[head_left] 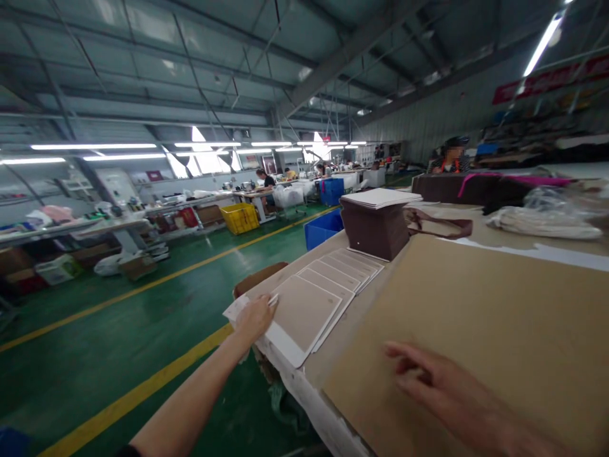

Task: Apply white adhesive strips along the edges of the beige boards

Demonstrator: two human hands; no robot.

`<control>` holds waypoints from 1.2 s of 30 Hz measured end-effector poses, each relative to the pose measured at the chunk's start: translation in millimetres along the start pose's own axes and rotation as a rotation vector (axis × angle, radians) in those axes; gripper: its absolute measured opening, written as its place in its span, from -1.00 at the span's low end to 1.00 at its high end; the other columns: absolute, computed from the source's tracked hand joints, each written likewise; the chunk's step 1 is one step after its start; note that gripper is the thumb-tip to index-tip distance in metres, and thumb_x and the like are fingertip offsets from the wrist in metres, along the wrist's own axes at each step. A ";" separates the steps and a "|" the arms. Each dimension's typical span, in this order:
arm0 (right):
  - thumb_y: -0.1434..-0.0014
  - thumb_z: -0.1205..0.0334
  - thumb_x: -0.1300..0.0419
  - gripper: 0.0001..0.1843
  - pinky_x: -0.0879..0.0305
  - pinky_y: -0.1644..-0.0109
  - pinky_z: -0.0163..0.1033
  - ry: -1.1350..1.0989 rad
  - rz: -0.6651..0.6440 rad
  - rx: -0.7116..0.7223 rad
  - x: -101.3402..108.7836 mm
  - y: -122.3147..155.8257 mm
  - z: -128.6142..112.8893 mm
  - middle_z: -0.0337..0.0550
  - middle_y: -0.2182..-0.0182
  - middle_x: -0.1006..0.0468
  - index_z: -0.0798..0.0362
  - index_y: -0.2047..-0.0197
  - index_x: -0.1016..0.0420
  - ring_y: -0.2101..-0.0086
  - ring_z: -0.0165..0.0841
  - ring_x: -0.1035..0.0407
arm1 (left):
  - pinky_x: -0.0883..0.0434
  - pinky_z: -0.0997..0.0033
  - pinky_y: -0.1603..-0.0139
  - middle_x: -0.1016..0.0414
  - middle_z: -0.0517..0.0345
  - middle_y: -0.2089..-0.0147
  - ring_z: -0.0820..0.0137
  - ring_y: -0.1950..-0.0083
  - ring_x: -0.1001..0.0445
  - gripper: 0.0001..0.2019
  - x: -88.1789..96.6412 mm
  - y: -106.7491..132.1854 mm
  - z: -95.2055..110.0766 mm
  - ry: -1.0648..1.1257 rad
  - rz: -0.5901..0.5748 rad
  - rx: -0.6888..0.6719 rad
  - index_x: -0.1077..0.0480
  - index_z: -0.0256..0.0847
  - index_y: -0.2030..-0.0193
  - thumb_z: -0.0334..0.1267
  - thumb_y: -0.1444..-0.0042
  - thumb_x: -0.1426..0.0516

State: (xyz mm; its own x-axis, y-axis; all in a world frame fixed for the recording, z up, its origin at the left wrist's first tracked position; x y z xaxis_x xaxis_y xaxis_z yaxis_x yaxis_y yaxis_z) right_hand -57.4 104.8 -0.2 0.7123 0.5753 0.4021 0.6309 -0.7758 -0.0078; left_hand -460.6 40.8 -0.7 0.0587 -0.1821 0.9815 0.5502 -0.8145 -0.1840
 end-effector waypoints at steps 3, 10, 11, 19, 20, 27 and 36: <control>-0.03 0.20 -0.15 -0.38 -0.32 -0.03 -0.10 0.090 -0.011 0.076 -33.6 -67.2 -23.4 0.01 0.06 -0.55 0.13 -0.19 -0.38 0.11 -0.19 -0.44 | -0.44 0.09 0.00 -0.43 -0.02 -0.05 0.27 0.03 -0.47 -0.65 -3.8 3.3 0.8 0.007 0.024 0.009 -0.36 -0.25 -0.06 -0.06 -0.29 -0.03; -0.06 0.38 -0.11 -0.40 -0.28 -0.02 -0.20 0.160 0.048 0.021 -70.8 -138.0 -18.1 0.03 -0.02 -0.50 0.16 -0.21 -0.29 0.11 -0.24 -0.44 | -0.43 0.14 0.02 -0.39 -0.03 -0.14 0.28 0.03 -0.48 -0.65 -5.9 9.5 0.2 0.012 0.073 -0.001 -0.33 -0.20 -0.12 -0.09 -0.34 0.06; -0.06 0.38 -0.12 -0.43 -0.27 -0.01 -0.20 0.175 0.059 0.012 -72.1 -139.3 -19.1 -0.01 0.02 -0.53 0.12 -0.18 -0.33 0.13 -0.24 -0.45 | -0.43 0.15 0.03 -0.39 -0.03 -0.15 0.28 0.03 -0.48 -0.65 -6.4 9.4 -0.1 0.010 0.077 0.002 -0.33 -0.19 -0.12 -0.10 -0.34 0.07; -0.08 0.41 -0.19 -0.66 -0.23 -0.04 -0.15 0.166 0.141 -0.083 -76.5 -156.7 -26.8 0.05 0.09 -0.52 0.18 0.03 -0.43 0.08 -0.18 -0.39 | -0.45 0.19 0.10 -0.36 0.03 -0.21 0.16 0.04 -0.52 -0.63 -10.8 8.0 -3.6 -0.017 0.095 0.024 -0.32 -0.06 -0.16 -0.11 -0.32 0.11; -0.10 0.40 -0.21 -0.70 -0.24 -0.03 -0.13 0.147 0.150 -0.102 -76.4 -159.3 -25.7 0.02 0.11 -0.52 0.18 0.06 -0.43 0.09 -0.19 -0.39 | -0.45 0.19 0.09 -0.36 0.03 -0.22 0.16 0.03 -0.52 -0.63 -11.2 7.7 -3.6 -0.018 0.094 0.022 -0.32 -0.06 -0.17 -0.12 -0.31 0.10; -0.22 0.24 -0.24 -0.81 -0.37 0.10 -0.08 -0.075 0.193 -0.225 -75.6 -160.9 -9.9 -0.15 0.22 -0.48 0.14 0.13 -0.42 0.21 -0.27 -0.40 | -0.45 0.17 0.09 -0.36 0.01 -0.22 0.16 0.06 -0.53 -0.63 -13.3 5.5 -5.2 -0.001 0.075 0.018 -0.32 -0.10 -0.17 -0.23 -0.27 0.08; -0.29 0.23 -0.19 -0.75 -0.44 0.23 -0.18 -0.513 0.262 -0.228 -104.8 -154.5 -18.5 -0.12 0.14 -0.46 0.12 -0.01 -0.38 0.25 -0.32 -0.42 | -0.41 0.13 -0.05 -0.36 0.05 -0.25 0.15 0.00 -0.52 -0.55 -7.8 8.4 -2.7 0.036 0.058 -0.027 -0.28 -0.12 -0.19 -0.31 -0.20 0.14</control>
State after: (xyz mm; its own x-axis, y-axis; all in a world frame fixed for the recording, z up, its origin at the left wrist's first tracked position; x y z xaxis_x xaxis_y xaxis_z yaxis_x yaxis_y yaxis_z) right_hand -235.2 159.7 -24.2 0.9276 0.3652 -0.0787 0.3735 -0.9115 0.1722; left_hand -458.7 33.9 -10.1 0.0592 -0.2486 0.9668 0.5244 -0.8163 -0.2420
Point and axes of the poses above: each hand's wrist, its own y-axis away from the middle knuckle, its own x-axis out of the back of the hand, z = x × y, the point moved 6 cm from there along -y, towards the middle knuckle
